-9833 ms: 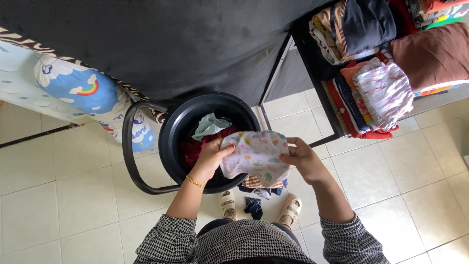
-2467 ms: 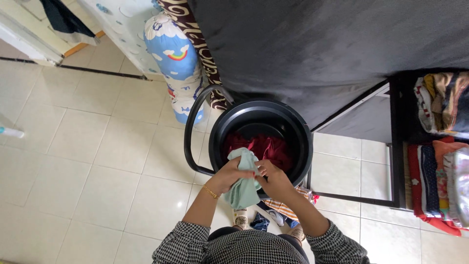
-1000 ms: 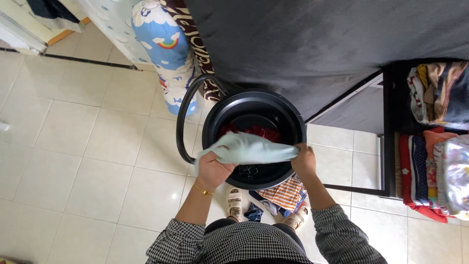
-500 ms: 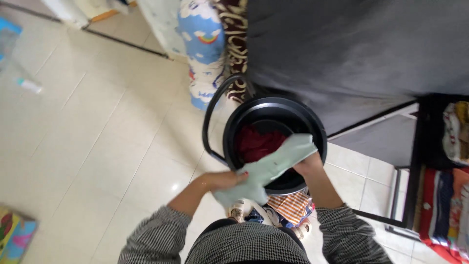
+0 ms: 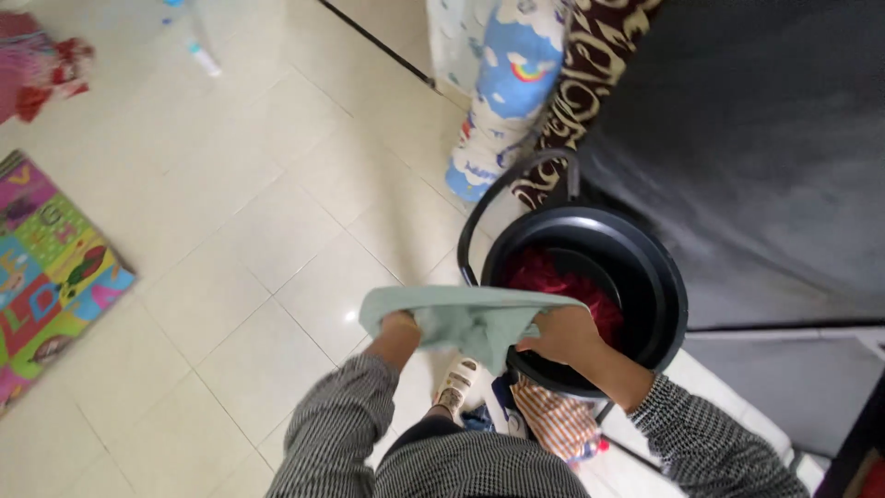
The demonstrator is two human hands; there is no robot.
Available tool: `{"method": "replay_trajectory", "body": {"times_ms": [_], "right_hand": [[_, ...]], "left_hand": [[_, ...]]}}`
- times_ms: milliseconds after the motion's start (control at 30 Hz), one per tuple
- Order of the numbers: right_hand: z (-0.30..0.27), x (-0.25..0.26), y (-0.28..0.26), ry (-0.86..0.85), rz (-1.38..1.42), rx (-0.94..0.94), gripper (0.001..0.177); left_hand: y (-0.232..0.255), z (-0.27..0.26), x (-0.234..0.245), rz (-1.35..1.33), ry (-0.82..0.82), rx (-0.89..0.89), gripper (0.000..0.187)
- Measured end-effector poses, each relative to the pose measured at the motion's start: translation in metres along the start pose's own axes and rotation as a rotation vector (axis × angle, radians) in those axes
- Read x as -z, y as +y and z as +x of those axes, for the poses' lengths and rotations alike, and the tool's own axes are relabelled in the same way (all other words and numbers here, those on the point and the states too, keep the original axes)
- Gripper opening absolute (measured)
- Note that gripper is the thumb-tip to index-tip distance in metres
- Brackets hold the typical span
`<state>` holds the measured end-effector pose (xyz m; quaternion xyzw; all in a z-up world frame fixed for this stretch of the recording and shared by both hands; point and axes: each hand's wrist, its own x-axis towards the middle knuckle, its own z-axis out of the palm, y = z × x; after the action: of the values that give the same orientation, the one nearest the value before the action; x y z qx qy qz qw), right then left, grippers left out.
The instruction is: The person folds several small garments by hand, including a patterned cloth, a light blue cloth, and a pink cloth, then places them on a nearby shelf. The person also picks up a striped cloth from the floor.
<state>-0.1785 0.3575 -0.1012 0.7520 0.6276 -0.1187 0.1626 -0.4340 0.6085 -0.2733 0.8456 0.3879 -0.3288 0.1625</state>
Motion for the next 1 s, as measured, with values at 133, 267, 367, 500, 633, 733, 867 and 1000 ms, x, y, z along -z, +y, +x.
{"method": "replay_trajectory", "body": {"times_ms": [133,267,367,500,633,733,867,1000], "right_hand": [[-0.021,0.113,-0.028,-0.214,0.296,-0.223,0.084],[0.009,0.077,-0.009,-0.194,0.227,-0.265,0.074],[0.022,0.040,0.018,-0.233,0.186,-0.317,0.067],[0.019,-0.025,0.039,-0.298,0.143,-0.378,0.060],[-0.003,-0.014,0.043,-0.325,0.110,-0.446,0.050],[-0.019,0.025,0.041,-0.321,0.137,-0.422,0.048],[-0.037,0.055,0.037,-0.338,0.165,-0.303,0.054],[-0.056,0.087,0.035,-0.370,0.185,-0.206,0.059]], "left_hand": [[0.010,-0.053,-0.005,-0.070,-0.025,0.023,0.054],[-0.006,-0.072,0.021,-0.087,-0.009,0.037,0.059],[0.004,-0.113,0.012,-0.098,-0.049,0.019,0.064],[0.023,-0.151,-0.010,-0.109,-0.119,-0.024,0.070],[0.034,-0.176,-0.006,-0.124,-0.149,-0.056,0.077],[0.031,-0.193,0.018,-0.129,-0.151,-0.068,0.082],[0.031,-0.225,0.051,-0.147,-0.149,-0.083,0.089],[0.038,-0.274,0.061,-0.165,-0.166,-0.090,0.094]]}}
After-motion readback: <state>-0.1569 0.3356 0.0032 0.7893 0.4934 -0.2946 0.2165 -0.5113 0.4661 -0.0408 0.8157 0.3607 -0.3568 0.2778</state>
